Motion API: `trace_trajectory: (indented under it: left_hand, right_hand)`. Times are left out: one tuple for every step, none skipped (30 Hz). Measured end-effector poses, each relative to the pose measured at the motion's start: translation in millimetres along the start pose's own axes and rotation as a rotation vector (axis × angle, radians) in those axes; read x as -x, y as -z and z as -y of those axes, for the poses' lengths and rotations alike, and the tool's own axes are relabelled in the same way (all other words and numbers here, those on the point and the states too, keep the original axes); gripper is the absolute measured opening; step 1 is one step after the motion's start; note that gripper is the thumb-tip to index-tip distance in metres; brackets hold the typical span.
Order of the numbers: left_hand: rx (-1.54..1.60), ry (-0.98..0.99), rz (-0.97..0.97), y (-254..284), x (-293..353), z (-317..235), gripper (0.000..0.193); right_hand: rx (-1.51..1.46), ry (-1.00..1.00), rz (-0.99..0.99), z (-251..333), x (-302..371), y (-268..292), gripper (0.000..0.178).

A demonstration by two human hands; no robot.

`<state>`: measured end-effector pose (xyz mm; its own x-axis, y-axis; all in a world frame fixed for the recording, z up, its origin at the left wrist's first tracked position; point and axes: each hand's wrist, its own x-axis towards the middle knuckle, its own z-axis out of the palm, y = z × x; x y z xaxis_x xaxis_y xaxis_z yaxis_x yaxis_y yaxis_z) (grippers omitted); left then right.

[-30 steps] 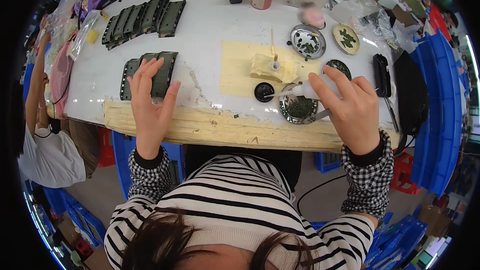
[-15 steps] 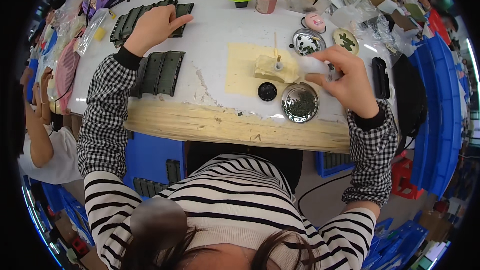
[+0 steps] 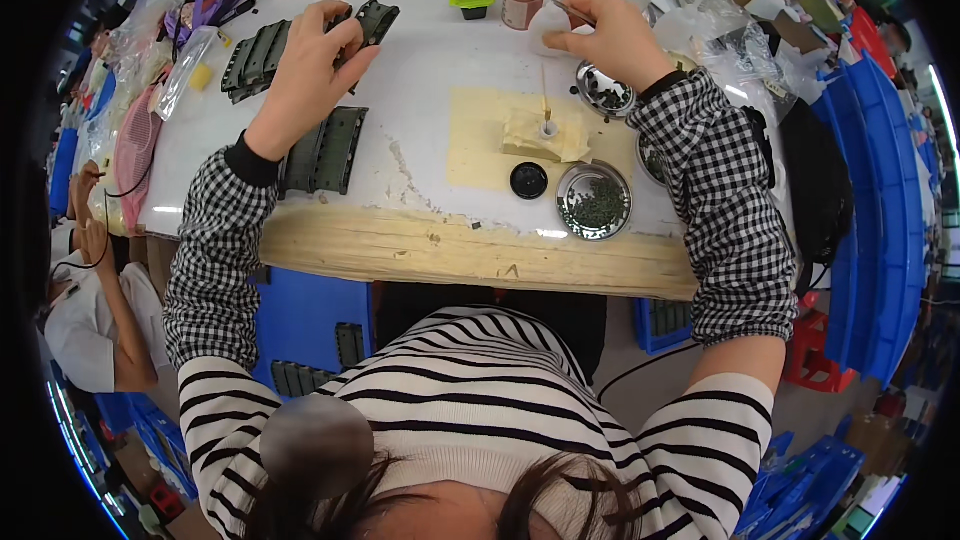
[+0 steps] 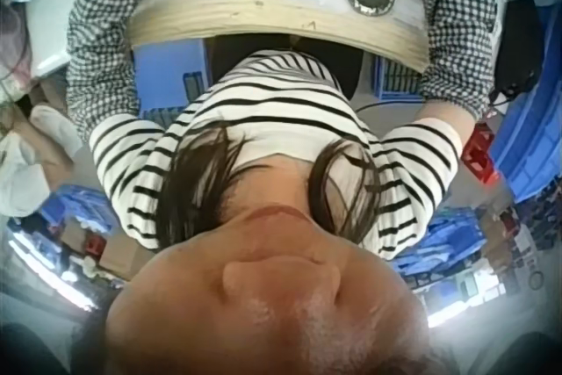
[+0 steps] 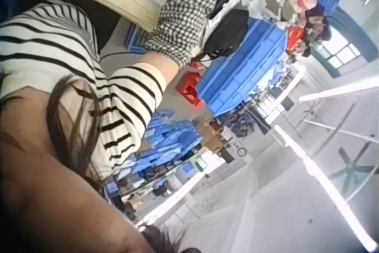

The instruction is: Assembling plastic model parts for a toy using a specialized tool and manual manipulation.

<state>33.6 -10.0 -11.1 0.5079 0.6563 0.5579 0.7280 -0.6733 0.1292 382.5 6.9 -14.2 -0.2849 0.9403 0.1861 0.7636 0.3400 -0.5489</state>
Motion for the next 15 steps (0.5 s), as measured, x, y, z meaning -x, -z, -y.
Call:
trace_trajectory:
  left_hand:
    - [0.065,-0.010,-0.063,7.8,5.3,-7.9,0.023]
    - [0.191,0.050,-0.006,15.8,10.4,-14.5,0.023]
    - [0.318,0.114,0.052,22.7,16.9,-20.8,0.023]
    - [0.447,0.174,0.109,27.1,23.5,-26.9,0.023]
    - [0.528,0.216,0.099,29.1,30.7,-34.2,0.023]
    - [0.607,0.258,0.088,31.7,37.6,-43.3,0.023]
    - [0.679,0.309,0.075,34.7,45.4,-52.3,0.023]
    - [0.818,0.305,-0.027,32.7,52.6,-62.7,0.036]
    - [0.927,0.386,-0.033,34.7,54.1,-75.4,0.045]
    - [1.032,0.468,-0.036,40.9,53.3,-88.5,0.055]
    - [1.146,0.544,-0.033,43.6,52.4,-99.1,0.064]
    - [1.263,0.595,0.002,47.0,53.5,-107.6,0.079]
    - [1.341,0.674,0.103,46.9,63.0,-107.5,0.071]
    - [1.434,0.729,0.126,44.5,69.4,-109.7,0.063]
    - [1.543,0.768,0.163,38.6,72.3,-112.7,0.055]
  right_hand:
    - [-0.011,-0.002,0.007,-1.9,-1.8,-2.0,0.046]
    - [-0.021,-0.005,0.013,-4.3,-2.9,-3.3,0.046]
    - [-0.032,-0.008,0.023,-6.3,-3.0,-4.9,0.046]
    - [-0.018,0.007,-0.010,-7.1,-0.8,-3.6,0.046]
    - [-0.002,0.021,-0.044,-6.8,3.9,-0.7,0.045]
    - [0.012,0.036,-0.078,-4.4,9.4,3.2,0.045]
    - [0.042,0.038,-0.072,3.5,13.0,10.4,0.043]
    - [0.074,0.038,-0.068,15.2,18.6,23.8,0.042]
    - [0.109,0.030,-0.068,25.9,28.0,38.5,0.040]
    - [0.137,0.030,-0.118,35.8,38.5,50.6,0.036]
    - [0.173,0.021,-0.171,45.1,53.0,61.1,0.032]
    - [0.051,0.007,-0.191,54.0,67.5,66.0,0.027]
    - [-0.064,-0.007,-0.208,62.8,82.0,69.8,0.023]
    - [-0.149,-0.048,-0.194,70.9,96.6,72.3,0.019]
    - [-0.188,0.057,-0.314,79.6,114.6,68.1,0.021]
